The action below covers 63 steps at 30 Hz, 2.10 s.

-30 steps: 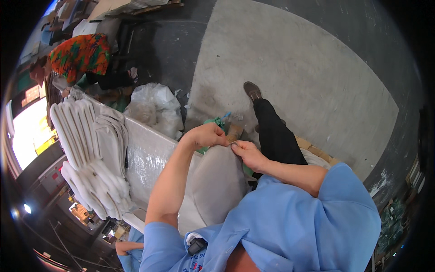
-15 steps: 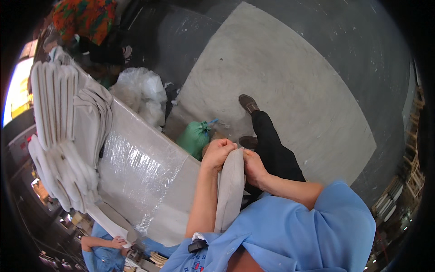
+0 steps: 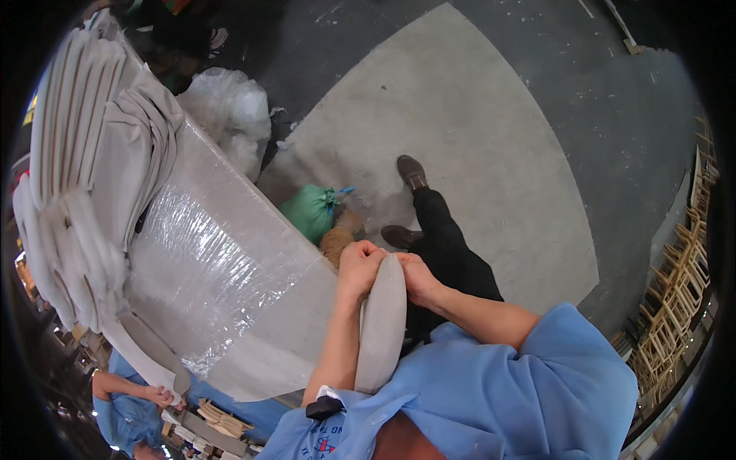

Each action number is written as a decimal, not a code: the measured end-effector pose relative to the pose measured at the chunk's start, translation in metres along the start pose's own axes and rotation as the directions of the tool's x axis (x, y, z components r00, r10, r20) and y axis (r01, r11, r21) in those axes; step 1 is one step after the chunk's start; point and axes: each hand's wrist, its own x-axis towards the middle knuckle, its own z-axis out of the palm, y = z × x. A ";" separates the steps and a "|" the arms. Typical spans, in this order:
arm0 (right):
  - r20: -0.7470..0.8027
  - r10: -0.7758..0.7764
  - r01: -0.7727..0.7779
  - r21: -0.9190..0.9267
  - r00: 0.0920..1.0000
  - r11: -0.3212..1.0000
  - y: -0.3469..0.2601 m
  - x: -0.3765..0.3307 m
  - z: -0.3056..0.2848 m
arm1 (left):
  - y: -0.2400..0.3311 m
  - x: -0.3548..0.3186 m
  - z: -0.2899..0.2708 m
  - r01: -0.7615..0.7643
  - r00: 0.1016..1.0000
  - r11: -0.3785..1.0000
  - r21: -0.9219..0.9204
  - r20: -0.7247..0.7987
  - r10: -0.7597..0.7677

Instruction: The person inserts white foam inserts into grey fabric covers at a work table. They align the foam, pull the cover over it, and tuck the edges to fit the insert. The finished cushion is placed on a nearby stack.

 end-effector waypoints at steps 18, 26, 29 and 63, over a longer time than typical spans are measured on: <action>-0.089 -0.006 0.012 0.065 0.996 0.998 -0.053 -0.009 -0.023 | 0.051 0.024 0.039 -0.095 0.990 0.976 0.198 0.122 0.071; -0.085 0.028 -0.028 0.000 0.996 1.000 -0.057 0.009 -0.024 | 0.057 0.023 0.025 -0.213 0.976 0.925 0.315 0.105 0.189; -0.076 0.044 -0.044 0.011 0.996 0.999 -0.047 0.013 -0.026 | 0.065 0.022 0.019 -0.203 0.978 0.871 0.447 0.136 0.158; 0.229 -0.625 0.646 -0.021 0.746 0.763 -0.087 -0.049 0.008 | 0.067 -0.176 0.017 -0.253 0.935 0.892 -0.375 0.141 0.324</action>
